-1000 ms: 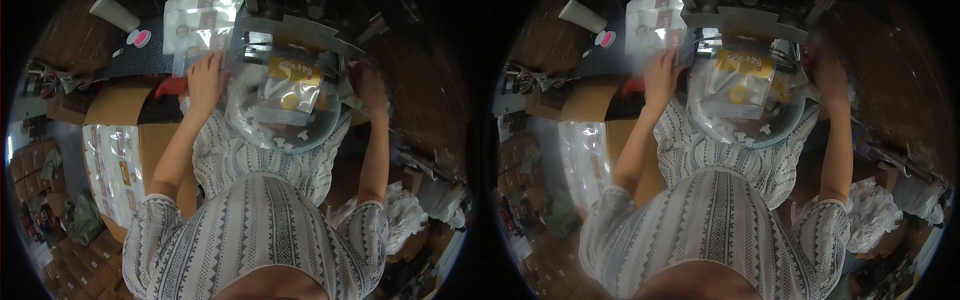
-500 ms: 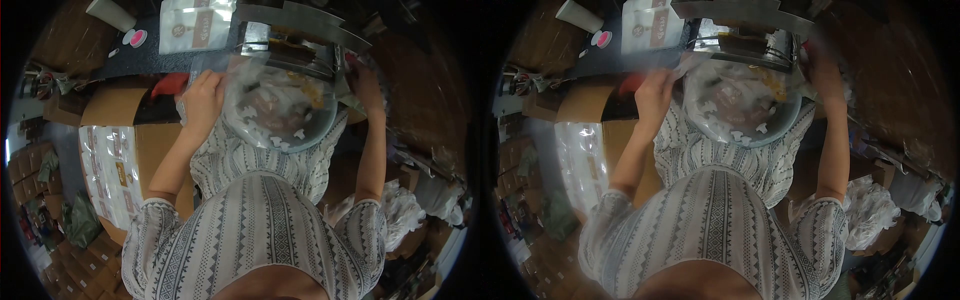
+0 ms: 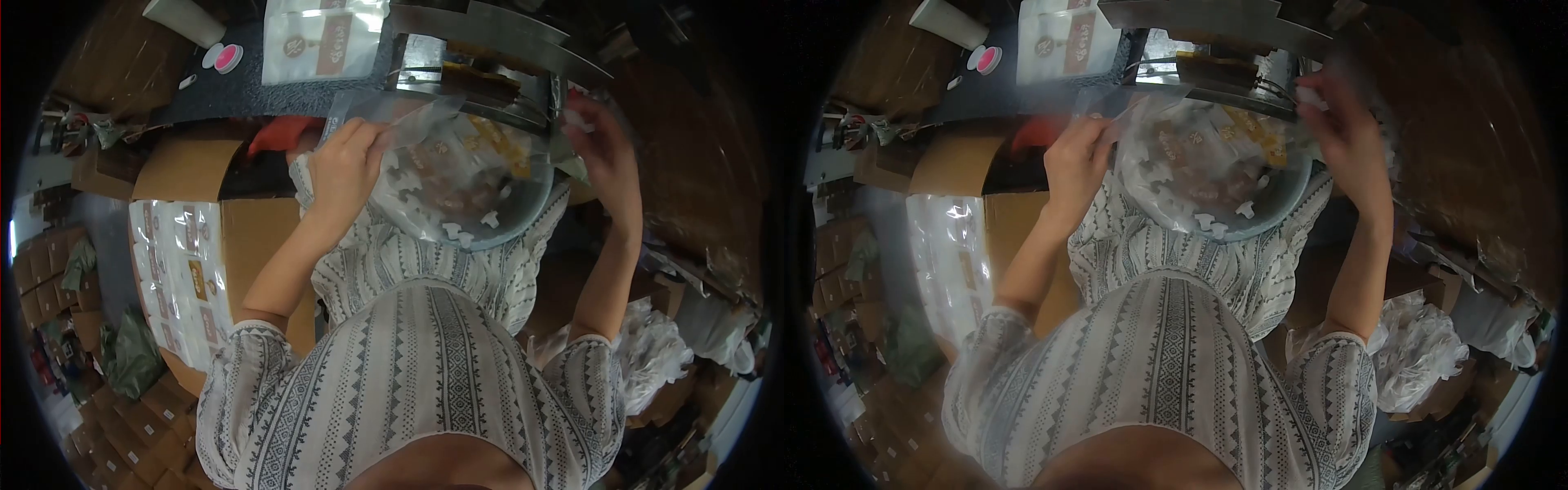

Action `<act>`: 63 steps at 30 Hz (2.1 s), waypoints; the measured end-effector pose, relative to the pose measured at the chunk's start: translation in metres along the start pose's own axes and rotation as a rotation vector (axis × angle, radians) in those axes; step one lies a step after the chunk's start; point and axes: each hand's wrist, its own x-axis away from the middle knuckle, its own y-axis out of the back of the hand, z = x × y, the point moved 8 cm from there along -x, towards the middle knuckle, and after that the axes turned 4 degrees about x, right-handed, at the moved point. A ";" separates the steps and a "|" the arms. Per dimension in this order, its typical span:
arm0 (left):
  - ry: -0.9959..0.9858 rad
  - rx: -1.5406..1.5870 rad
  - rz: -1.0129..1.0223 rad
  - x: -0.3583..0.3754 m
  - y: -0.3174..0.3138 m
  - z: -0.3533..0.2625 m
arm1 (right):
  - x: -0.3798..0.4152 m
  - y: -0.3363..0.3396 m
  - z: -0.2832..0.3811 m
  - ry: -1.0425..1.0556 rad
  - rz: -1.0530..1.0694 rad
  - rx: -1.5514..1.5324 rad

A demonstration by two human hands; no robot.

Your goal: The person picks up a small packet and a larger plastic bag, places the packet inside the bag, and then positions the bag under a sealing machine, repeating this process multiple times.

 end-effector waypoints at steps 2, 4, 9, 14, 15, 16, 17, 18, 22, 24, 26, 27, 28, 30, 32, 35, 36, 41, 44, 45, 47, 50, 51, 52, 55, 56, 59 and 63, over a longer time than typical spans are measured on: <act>-0.008 0.006 0.017 -0.001 -0.003 -0.009 | 0.008 -0.030 0.024 0.083 0.045 -0.111; -0.049 0.063 0.023 -0.002 -0.005 -0.021 | 0.011 -0.052 0.043 0.177 0.095 -0.224; -0.087 0.246 0.225 0.007 -0.031 -0.022 | 0.011 -0.084 0.042 0.164 0.235 -0.396; 0.527 0.812 0.502 0.006 -0.090 0.000 | 0.000 -0.063 0.016 0.131 -0.044 -0.235; 0.576 0.791 0.539 -0.003 -0.099 0.007 | 0.001 -0.049 0.013 0.145 -0.179 -0.201; 0.626 0.769 0.577 -0.009 -0.108 0.013 | 0.003 -0.042 0.011 0.145 -0.180 -0.199; 0.625 0.772 0.579 -0.016 -0.115 0.013 | 0.004 -0.037 0.010 0.126 -0.130 -0.113; 0.752 0.963 0.514 -0.020 -0.123 0.016 | 0.005 -0.033 0.008 0.105 -0.080 -0.027; 0.888 1.111 0.514 -0.018 -0.139 0.027 | 0.008 -0.005 -0.006 0.018 -0.117 0.143; 0.753 0.913 0.493 -0.023 -0.126 0.032 | 0.001 0.019 -0.006 0.161 -0.348 0.743; 0.408 0.572 0.255 -0.047 -0.090 0.049 | -0.012 0.026 -0.065 0.112 -0.255 0.863; 0.207 0.422 0.042 -0.060 -0.064 0.066 | -0.018 0.022 -0.086 0.066 -0.157 0.981; 0.209 0.419 0.038 -0.060 -0.059 0.087 | -0.020 0.022 -0.081 0.070 -0.156 0.980; -0.038 -0.542 -0.087 -0.049 -0.045 0.098 | -0.023 0.019 -0.081 -0.065 -0.042 0.833; -0.117 -0.488 -0.092 -0.026 -0.045 0.090 | -0.024 0.019 -0.079 -0.033 -0.059 0.791; -0.059 -0.342 0.086 -0.012 -0.025 0.078 | -0.012 0.025 -0.055 -0.118 -0.120 0.628; 0.070 -0.264 0.063 -0.009 -0.012 0.090 | -0.008 0.030 -0.044 -0.208 -0.177 0.510; 0.071 -0.183 -0.083 -0.002 0.019 0.036 | -0.002 -0.033 0.032 0.073 -0.013 0.179; 0.015 -0.059 -0.066 -0.002 0.022 0.011 | -0.002 -0.066 0.070 0.352 -0.007 0.200; -0.023 0.005 -0.035 -0.002 0.018 0.002 | 0.001 -0.071 0.082 0.501 -0.046 0.302; -0.064 0.072 0.000 0.000 0.012 -0.010 | 0.000 -0.078 0.085 0.467 0.076 0.219; 0.031 0.253 0.325 0.007 -0.027 -0.013 | -0.002 -0.083 0.071 0.339 0.203 0.134; 0.078 0.350 0.384 0.008 -0.043 -0.012 | -0.003 -0.081 0.059 0.246 0.205 0.132; 0.124 0.449 0.443 0.005 -0.058 -0.013 | -0.005 -0.080 0.052 0.246 0.204 0.136; 0.689 0.802 0.617 -0.008 -0.095 0.000 | -0.010 -0.047 0.029 0.149 -0.035 0.028; 0.686 0.805 0.617 -0.015 -0.107 0.004 | -0.008 -0.038 0.027 0.113 -0.055 0.067; 0.870 1.189 0.489 -0.029 -0.138 0.027 | 0.003 -0.015 0.013 0.040 -0.081 0.225; 0.892 1.164 0.511 -0.022 -0.137 0.029 | -0.003 0.029 -0.031 0.054 -0.307 0.831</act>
